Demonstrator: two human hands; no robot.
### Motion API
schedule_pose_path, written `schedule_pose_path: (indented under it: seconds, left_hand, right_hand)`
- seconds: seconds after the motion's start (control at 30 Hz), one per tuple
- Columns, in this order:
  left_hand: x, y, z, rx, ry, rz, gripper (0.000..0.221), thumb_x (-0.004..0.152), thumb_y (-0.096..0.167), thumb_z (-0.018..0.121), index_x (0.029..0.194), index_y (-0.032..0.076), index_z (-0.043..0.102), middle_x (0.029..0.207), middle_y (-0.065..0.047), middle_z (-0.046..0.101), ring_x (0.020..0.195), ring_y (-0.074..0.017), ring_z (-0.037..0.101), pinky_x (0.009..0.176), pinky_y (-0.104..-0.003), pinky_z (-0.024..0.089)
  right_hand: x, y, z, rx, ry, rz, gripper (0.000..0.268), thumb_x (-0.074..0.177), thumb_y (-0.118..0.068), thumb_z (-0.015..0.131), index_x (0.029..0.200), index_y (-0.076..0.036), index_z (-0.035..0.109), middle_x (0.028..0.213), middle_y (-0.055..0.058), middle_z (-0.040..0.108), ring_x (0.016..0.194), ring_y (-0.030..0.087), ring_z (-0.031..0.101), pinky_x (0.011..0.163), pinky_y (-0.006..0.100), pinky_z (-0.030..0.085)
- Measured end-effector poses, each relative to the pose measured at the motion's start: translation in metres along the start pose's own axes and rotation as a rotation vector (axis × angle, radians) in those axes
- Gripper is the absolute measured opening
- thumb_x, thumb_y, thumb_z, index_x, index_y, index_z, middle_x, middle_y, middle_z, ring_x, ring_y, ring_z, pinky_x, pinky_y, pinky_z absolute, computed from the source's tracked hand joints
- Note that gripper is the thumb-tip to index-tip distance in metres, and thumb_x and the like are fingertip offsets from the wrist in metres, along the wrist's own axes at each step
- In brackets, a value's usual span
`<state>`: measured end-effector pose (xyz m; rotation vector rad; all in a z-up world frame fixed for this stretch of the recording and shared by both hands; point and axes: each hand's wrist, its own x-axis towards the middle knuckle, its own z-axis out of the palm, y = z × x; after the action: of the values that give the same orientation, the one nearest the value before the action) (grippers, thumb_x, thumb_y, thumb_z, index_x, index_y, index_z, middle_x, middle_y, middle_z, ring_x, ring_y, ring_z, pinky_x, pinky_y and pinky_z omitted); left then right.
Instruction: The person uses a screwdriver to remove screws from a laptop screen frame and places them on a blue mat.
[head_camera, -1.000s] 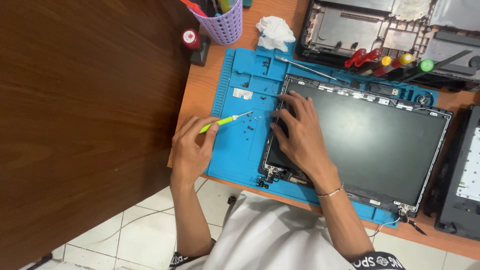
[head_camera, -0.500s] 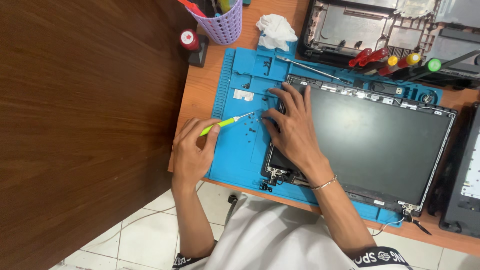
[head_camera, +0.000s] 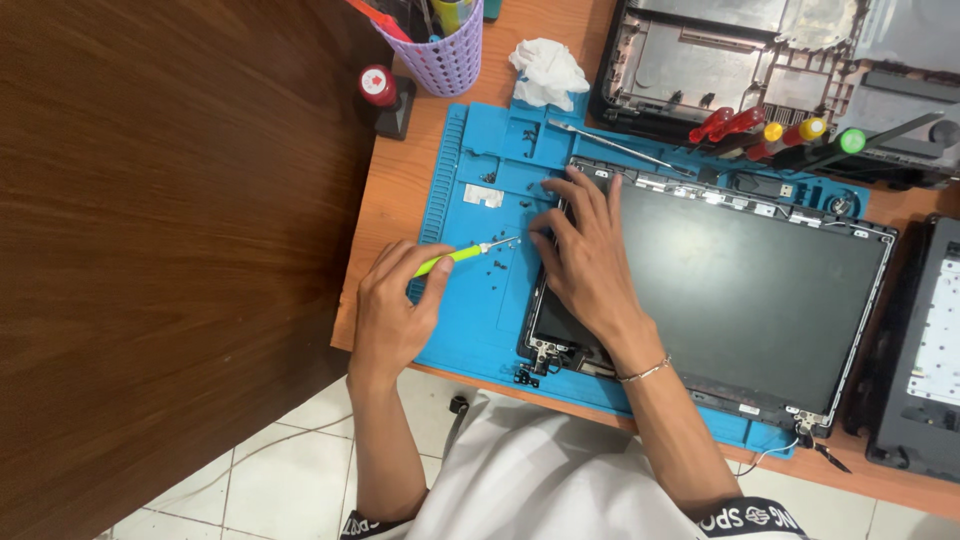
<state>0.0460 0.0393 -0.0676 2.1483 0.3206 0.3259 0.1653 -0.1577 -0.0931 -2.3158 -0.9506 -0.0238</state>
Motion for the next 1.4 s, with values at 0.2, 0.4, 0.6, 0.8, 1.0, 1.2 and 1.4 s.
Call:
schedule_pose_path:
  seconds: [0.2, 0.4, 0.6, 0.8, 1.0, 1.2, 1.4]
  left_hand:
    - [0.005, 0.002, 0.004, 0.024, 0.010, 0.020, 0.014, 0.098, 0.013, 0.067, 0.107, 0.003, 0.072, 0.093, -0.011, 0.068, 0.091, -0.0273, 0.067, 0.080, -0.039, 0.053]
    - [0.009, 0.002, 0.006, 0.047, 0.004, 0.020, 0.013, 0.098, 0.013, 0.067, 0.106, 0.003, 0.072, 0.092, -0.011, 0.068, 0.090, -0.0276, 0.066, 0.079, -0.040, 0.053]
    - [0.010, 0.002, 0.006, 0.045, -0.004, 0.014, 0.014, 0.098, 0.014, 0.067, 0.106, 0.003, 0.072, 0.093, -0.010, 0.068, 0.091, -0.0276, 0.066, 0.080, -0.040, 0.053]
    - [0.011, 0.004, 0.009, 0.037, -0.034, 0.016, 0.014, 0.097, 0.014, 0.068, 0.104, 0.003, 0.072, 0.093, -0.010, 0.069, 0.093, -0.0284, 0.066, 0.081, -0.041, 0.053]
    - [0.013, 0.005, 0.011, 0.052, -0.039, 0.007, 0.014, 0.097, 0.013, 0.067, 0.104, 0.003, 0.072, 0.094, -0.011, 0.069, 0.092, -0.0290, 0.066, 0.081, -0.041, 0.053]
    - [0.010, 0.010, 0.007, -0.013, -0.016, 0.044, 0.014, 0.099, 0.013, 0.065, 0.105, 0.002, 0.070, 0.094, -0.012, 0.069, 0.090, -0.0286, 0.067, 0.079, -0.039, 0.053]
    - [0.008, 0.016, 0.005, -0.009, -0.018, 0.069, 0.015, 0.101, 0.014, 0.065, 0.104, 0.001, 0.070, 0.093, -0.012, 0.068, 0.088, -0.0288, 0.067, 0.079, -0.040, 0.053]
  right_hand:
    - [0.003, 0.002, 0.002, -0.021, 0.027, 0.007, 0.014, 0.086, -0.004, 0.075, 0.098, -0.004, 0.068, 0.138, 0.016, 0.055, 0.146, 0.040, 0.039, 0.125, 0.068, 0.015]
    - [0.002, 0.006, 0.003, 0.020, 0.062, 0.030, 0.013, 0.087, -0.003, 0.075, 0.099, -0.004, 0.071, 0.137, 0.016, 0.056, 0.145, 0.040, 0.041, 0.126, 0.068, 0.015]
    - [-0.002, 0.008, -0.003, 0.057, 0.100, 0.050, 0.013, 0.087, 0.000, 0.073, 0.100, -0.005, 0.073, 0.138, 0.016, 0.056, 0.146, 0.040, 0.041, 0.127, 0.067, 0.015]
    - [-0.003, 0.009, -0.004, 0.064, 0.098, 0.062, 0.015, 0.086, 0.001, 0.072, 0.100, -0.005, 0.074, 0.138, 0.017, 0.056, 0.146, 0.040, 0.041, 0.127, 0.067, 0.016]
    - [-0.005, 0.009, -0.006, 0.075, 0.089, 0.070, 0.018, 0.085, 0.001, 0.073, 0.102, -0.005, 0.075, 0.139, 0.016, 0.056, 0.146, 0.040, 0.041, 0.128, 0.066, 0.016]
    - [-0.006, 0.003, -0.013, 0.156, 0.027, 0.079, 0.024, 0.082, -0.003, 0.077, 0.105, -0.007, 0.076, 0.140, 0.015, 0.056, 0.145, 0.038, 0.042, 0.127, 0.064, 0.014]
    - [-0.008, 0.000, -0.018, 0.201, 0.015, 0.100, 0.018, 0.084, -0.009, 0.079, 0.101, -0.008, 0.077, 0.139, 0.012, 0.058, 0.145, 0.036, 0.042, 0.129, 0.061, 0.013]
